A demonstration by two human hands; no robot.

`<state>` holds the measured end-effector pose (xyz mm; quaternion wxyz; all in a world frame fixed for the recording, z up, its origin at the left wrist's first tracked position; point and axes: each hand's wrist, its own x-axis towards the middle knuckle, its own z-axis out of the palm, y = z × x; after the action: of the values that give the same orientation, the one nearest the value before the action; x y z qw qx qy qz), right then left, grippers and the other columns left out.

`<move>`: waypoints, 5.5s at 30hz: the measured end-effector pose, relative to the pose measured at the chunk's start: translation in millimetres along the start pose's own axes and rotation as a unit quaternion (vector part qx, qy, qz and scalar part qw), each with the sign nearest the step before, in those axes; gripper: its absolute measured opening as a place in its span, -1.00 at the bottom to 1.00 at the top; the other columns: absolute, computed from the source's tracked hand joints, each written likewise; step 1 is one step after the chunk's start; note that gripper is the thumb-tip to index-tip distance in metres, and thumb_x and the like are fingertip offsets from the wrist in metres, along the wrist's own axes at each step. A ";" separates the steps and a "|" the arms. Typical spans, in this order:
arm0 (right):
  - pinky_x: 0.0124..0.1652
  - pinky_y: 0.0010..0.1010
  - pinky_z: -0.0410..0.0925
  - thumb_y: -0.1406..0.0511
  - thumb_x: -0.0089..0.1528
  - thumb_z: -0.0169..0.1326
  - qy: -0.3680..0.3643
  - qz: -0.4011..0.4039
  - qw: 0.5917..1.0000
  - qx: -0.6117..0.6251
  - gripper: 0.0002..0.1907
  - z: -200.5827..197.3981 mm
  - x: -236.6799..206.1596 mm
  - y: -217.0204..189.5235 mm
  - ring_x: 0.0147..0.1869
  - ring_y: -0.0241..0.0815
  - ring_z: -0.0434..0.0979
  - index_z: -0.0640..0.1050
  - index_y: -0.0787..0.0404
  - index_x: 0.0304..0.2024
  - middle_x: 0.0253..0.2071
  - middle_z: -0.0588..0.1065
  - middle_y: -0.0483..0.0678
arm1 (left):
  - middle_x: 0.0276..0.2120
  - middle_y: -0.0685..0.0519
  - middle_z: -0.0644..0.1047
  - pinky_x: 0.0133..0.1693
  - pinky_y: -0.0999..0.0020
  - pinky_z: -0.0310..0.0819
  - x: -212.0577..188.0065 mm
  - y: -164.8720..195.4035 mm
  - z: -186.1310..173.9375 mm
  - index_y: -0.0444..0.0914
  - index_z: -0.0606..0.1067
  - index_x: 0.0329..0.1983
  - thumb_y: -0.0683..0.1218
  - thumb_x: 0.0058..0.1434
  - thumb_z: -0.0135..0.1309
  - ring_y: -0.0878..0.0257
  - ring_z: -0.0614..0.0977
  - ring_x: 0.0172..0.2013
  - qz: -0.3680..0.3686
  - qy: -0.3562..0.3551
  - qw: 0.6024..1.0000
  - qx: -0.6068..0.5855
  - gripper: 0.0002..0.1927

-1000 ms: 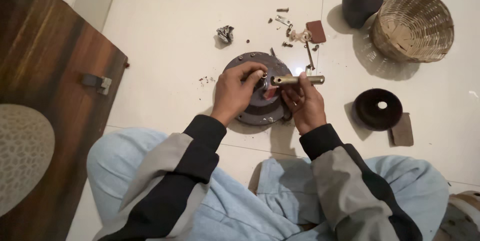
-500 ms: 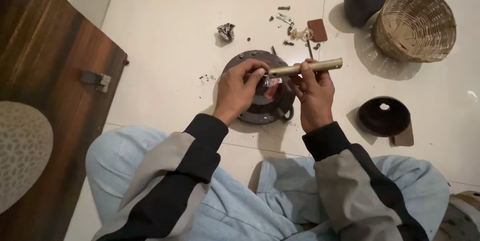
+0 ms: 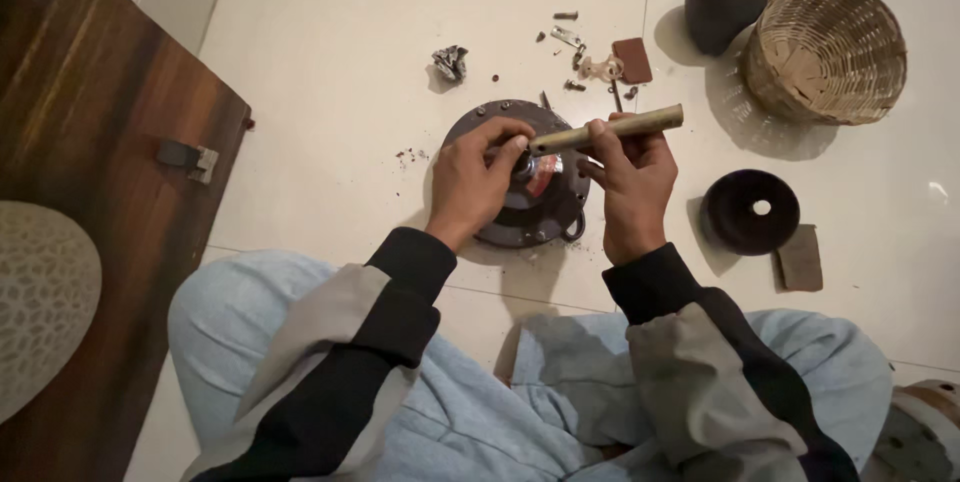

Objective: The person sits on the floor and assembles small electrical components. They insert a brass tube into a metal base, attach a white plastic connector, and use a screwdriver to tighten a screw on the connector.

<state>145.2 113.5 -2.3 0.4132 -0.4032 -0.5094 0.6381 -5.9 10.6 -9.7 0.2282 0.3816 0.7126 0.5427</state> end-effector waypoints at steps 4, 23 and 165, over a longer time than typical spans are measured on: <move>-0.22 -0.45 0.50 0.26 0.30 0.23 0.011 -0.004 1.000 -0.015 -0.65 2.1 -0.6 -2.1 -0.14 -0.28 0.62 0.46 0.28 0.05 -0.14 0.55 -0.09 | -0.29 0.10 0.70 -0.23 0.35 0.59 -0.4 -2.2 1.2 -0.09 0.64 -0.11 -0.02 0.33 0.09 0.25 0.76 -0.25 -0.006 -0.007 1.000 -0.007 -0.83; 0.01 -0.52 0.49 0.37 0.37 0.23 -0.071 -0.212 0.963 -0.149 -0.58 14.1 -16.6 -21.8 0.06 -0.31 0.63 0.37 0.32 0.19 0.01 0.60 0.02 | -0.26 0.08 0.72 -0.18 0.44 0.59 -0.5 -11.8 3.2 -0.22 0.65 -0.02 -0.10 0.36 0.11 0.39 0.73 -0.26 0.025 -0.003 0.996 -0.082 -0.79; -0.14 -0.43 0.49 0.38 0.35 0.20 -0.144 -0.319 0.881 -0.320 -0.90 -2.0 -0.7 13.3 -0.18 -0.21 0.65 0.58 0.30 -0.12 -0.19 0.58 -0.02 | -0.29 -0.14 0.63 -0.22 -0.05 0.49 -8.4 -4.5 11.7 -0.13 0.56 -0.05 -0.09 0.28 0.14 -0.19 0.64 -0.21 0.051 -0.022 0.991 0.122 -0.81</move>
<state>145.8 111.6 -15.7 0.3649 -0.2329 -0.8406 0.3255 6.5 10.4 -18.4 0.1678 0.4542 0.7478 0.4542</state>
